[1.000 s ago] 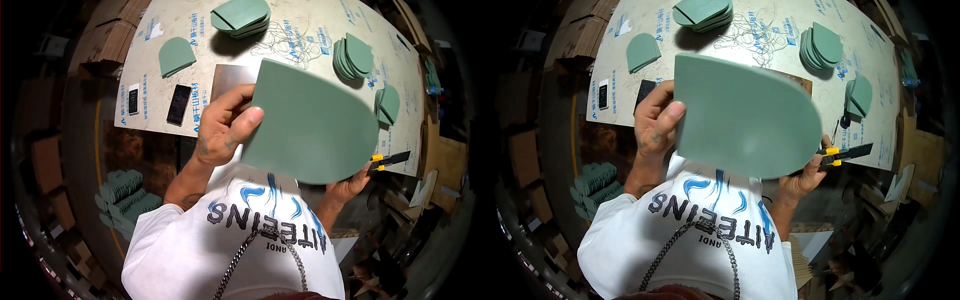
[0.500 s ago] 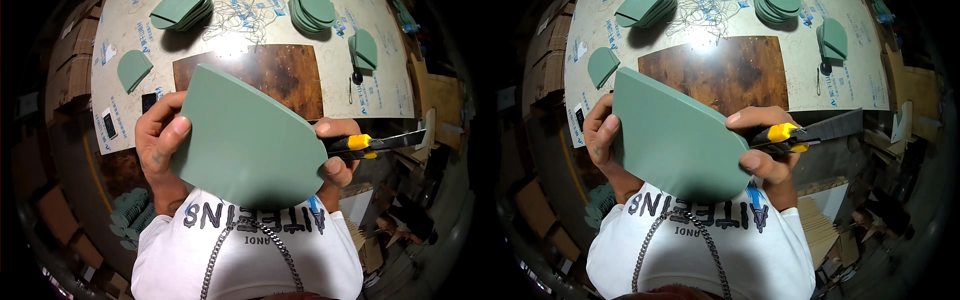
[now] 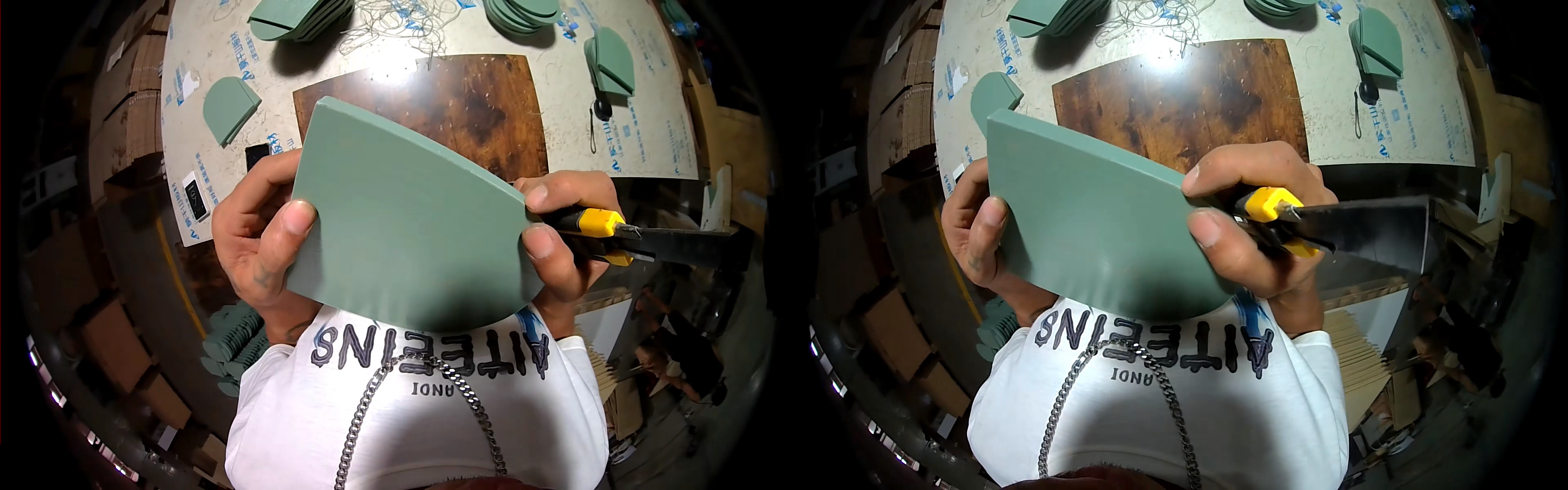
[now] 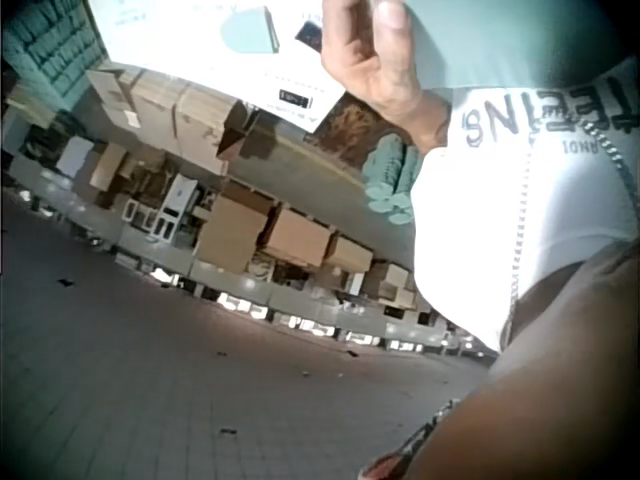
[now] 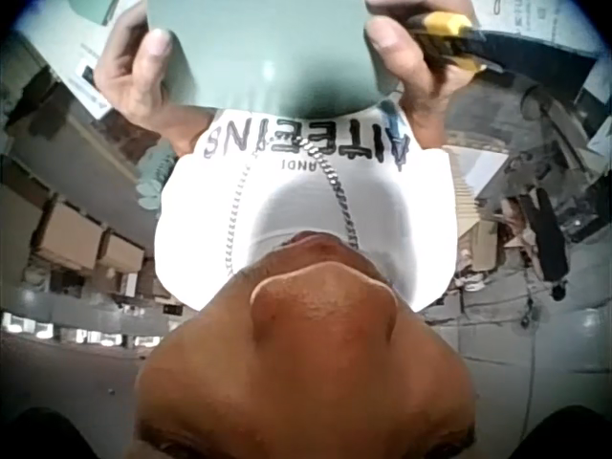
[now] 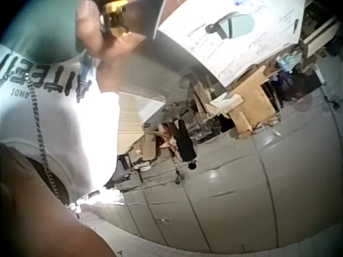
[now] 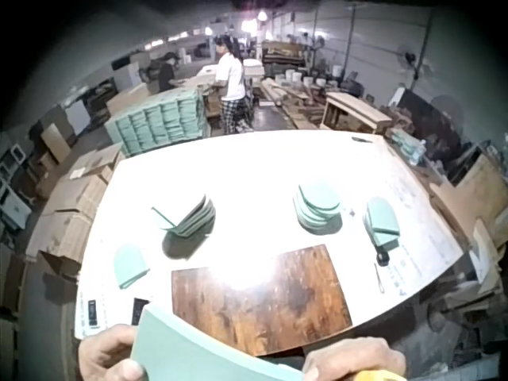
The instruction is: Using a utility knife to trim excess material from green curved foam components.
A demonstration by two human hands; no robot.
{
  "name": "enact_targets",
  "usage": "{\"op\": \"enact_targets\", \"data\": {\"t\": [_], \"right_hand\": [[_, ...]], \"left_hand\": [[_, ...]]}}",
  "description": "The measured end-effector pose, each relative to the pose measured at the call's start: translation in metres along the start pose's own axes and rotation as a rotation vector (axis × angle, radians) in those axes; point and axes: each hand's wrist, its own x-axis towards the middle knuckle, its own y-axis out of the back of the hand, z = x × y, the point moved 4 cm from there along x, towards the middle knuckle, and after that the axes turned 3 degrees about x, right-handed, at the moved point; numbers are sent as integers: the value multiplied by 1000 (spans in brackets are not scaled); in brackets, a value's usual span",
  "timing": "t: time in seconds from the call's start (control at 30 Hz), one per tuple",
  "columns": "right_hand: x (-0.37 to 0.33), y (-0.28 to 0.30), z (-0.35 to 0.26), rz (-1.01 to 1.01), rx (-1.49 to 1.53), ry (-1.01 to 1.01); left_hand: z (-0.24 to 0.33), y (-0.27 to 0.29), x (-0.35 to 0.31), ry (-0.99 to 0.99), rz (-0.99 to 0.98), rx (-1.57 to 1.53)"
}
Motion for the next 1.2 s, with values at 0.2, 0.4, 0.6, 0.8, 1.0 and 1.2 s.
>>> {"op": "enact_targets", "data": {"t": [0.2, 0.4, 0.6, 0.8, 1.0, 1.2], "right_hand": [[0, -1, -2, -17, 5, 77], [-6, 2, -3, -28, -46, 117], [-9, 3, -5, -50, -94, 111], [-12, 3, -2, -24, -42, 60], [-18, 2, 6, 131, 103, -104], [-25, 3, 9, 76, 196, -214]], "left_hand": [[2, -4, -3, 26, -18, -20], [-3, -8, -8, 47, -23, -45], [-5, -4, -11, 88, -41, -10], [-3, -3, -11, 99, -72, 15], [-7, -1, -12, 129, -175, -58], [-11, -3, -13, 138, -170, -46]]}}
